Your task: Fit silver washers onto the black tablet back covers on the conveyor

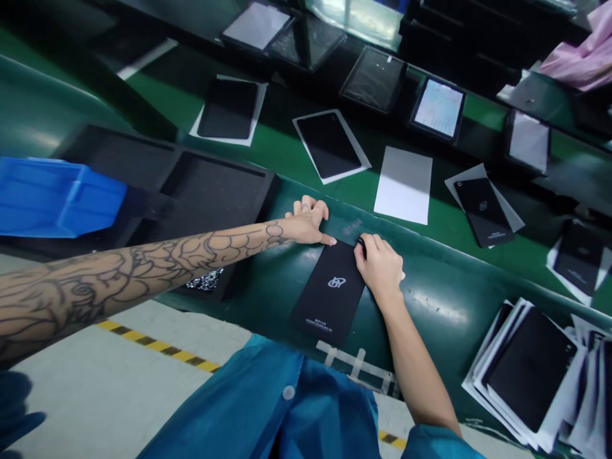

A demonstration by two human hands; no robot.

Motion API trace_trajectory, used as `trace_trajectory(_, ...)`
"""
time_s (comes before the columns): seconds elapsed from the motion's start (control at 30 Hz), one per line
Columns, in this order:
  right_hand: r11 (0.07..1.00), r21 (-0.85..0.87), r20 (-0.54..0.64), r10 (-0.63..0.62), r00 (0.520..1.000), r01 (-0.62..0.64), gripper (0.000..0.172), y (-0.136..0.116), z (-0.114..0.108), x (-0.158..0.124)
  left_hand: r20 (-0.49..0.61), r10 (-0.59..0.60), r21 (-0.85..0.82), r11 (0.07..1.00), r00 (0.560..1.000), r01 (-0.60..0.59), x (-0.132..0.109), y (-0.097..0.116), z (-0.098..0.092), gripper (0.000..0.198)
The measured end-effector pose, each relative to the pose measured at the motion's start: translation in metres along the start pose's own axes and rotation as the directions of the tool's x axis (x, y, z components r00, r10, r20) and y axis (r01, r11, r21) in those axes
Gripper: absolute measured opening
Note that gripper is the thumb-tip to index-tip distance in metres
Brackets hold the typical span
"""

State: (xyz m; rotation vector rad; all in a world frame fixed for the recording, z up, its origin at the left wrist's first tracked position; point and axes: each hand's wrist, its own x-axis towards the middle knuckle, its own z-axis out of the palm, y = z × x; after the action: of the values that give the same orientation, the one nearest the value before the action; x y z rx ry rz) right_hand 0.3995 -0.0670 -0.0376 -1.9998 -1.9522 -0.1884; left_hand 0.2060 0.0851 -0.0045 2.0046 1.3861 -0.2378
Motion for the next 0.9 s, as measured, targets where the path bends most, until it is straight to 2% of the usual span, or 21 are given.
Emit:
trace_trajectory(0.1, 0.997, 0.069, -0.04, 0.04, 0.998, -0.037, 0.026, 0.002, -0.007, 0.003, -0.089, -0.044, -0.099, 0.994, 0.995, 0.035, -0.006, -0.006, 0.015, 0.072)
trace_trajectory(0.2, 0.938, 0.337, -0.159, 0.139, 0.977, -0.079, 0.042, 0.0, -0.023, 0.019, -0.155, -0.031, -0.155, 0.988, 0.987, 0.007, -0.002, -0.004, 0.022, 0.077)
trace_trajectory(0.23, 0.87, 0.487, -0.169, 0.173, 0.97, -0.071, 0.05, -0.003, -0.029, 0.028, -0.166, -0.041, -0.166, 0.986, 0.985, 0.013, -0.001, -0.002, 0.022, 0.079)
trace_trajectory(0.27, 0.763, 0.644, -0.145, 0.191, 0.971, -0.054, 0.055, -0.008, -0.034, 0.038, -0.167, -0.06, -0.184, 0.982, 0.984, 0.029, -0.001, 0.0, 0.02, 0.08)
trace_trajectory(0.33, 0.468, 0.883, -0.039, 0.159, 0.986, -0.041, 0.06, -0.023, -0.038, 0.057, -0.143, -0.08, -0.271, 0.962, 0.986, 0.039, -0.009, 0.004, 0.011, 0.078)
trace_trajectory(0.4, 0.215, 0.975, 0.036, 0.129, 0.991, -0.064, 0.065, -0.041, -0.034, 0.073, -0.166, -0.032, -0.428, 0.903, 0.986, -0.043, -0.03, 0.0, -0.001, 0.068)
trace_trajectory(0.47, 0.077, 0.995, 0.055, 0.167, 0.984, -0.069, 0.07, -0.057, -0.024, 0.082, -0.312, 0.033, -0.542, 0.815, 0.95, -0.206, -0.063, -0.017, -0.014, 0.054)
trace_trajectory(0.5, 0.037, 0.997, 0.058, 0.196, 0.979, -0.067, 0.072, -0.063, -0.018, 0.085, -0.412, 0.041, -0.544, 0.791, 0.91, -0.282, -0.082, -0.031, -0.02, 0.047)
trace_trajectory(0.53, 0.007, 0.998, 0.064, 0.214, 0.975, -0.067, 0.074, -0.067, -0.013, 0.086, -0.502, 0.024, -0.509, 0.8, 0.864, -0.318, -0.101, -0.049, -0.026, 0.042)
trace_trajectory(0.57, -0.015, 0.997, 0.071, 0.22, 0.973, -0.07, 0.074, -0.07, -0.008, 0.086, -0.554, 0.004, -0.448, 0.841, 0.832, -0.302, -0.12, -0.068, -0.031, 0.039)
trace_trajectory(0.63, -0.044, 0.996, 0.083, 0.196, 0.977, -0.076, 0.074, -0.074, -0.003, 0.084, -0.61, -0.043, -0.284, 0.944, 0.792, -0.168, -0.151, -0.109, -0.037, 0.04)
trace_trajectory(0.7, -0.065, 0.995, 0.082, 0.162, 0.983, -0.072, 0.074, -0.076, -0.002, 0.081, -0.575, -0.096, -0.154, 0.988, 0.812, 0.007, -0.17, -0.145, -0.037, 0.042)
trace_trajectory(0.77, -0.07, 0.995, 0.079, 0.13, 0.988, -0.07, 0.073, -0.079, -0.002, 0.079, -0.51, -0.15, -0.085, 0.989, 0.847, 0.123, -0.179, -0.168, -0.03, 0.041)
trace_trajectory(0.9, 0.008, 0.995, 0.094, 0.103, 0.99, -0.095, 0.073, -0.083, 0.0, 0.074, -0.452, -0.158, -0.065, 0.987, 0.878, 0.144, -0.175, -0.179, -0.014, 0.029)
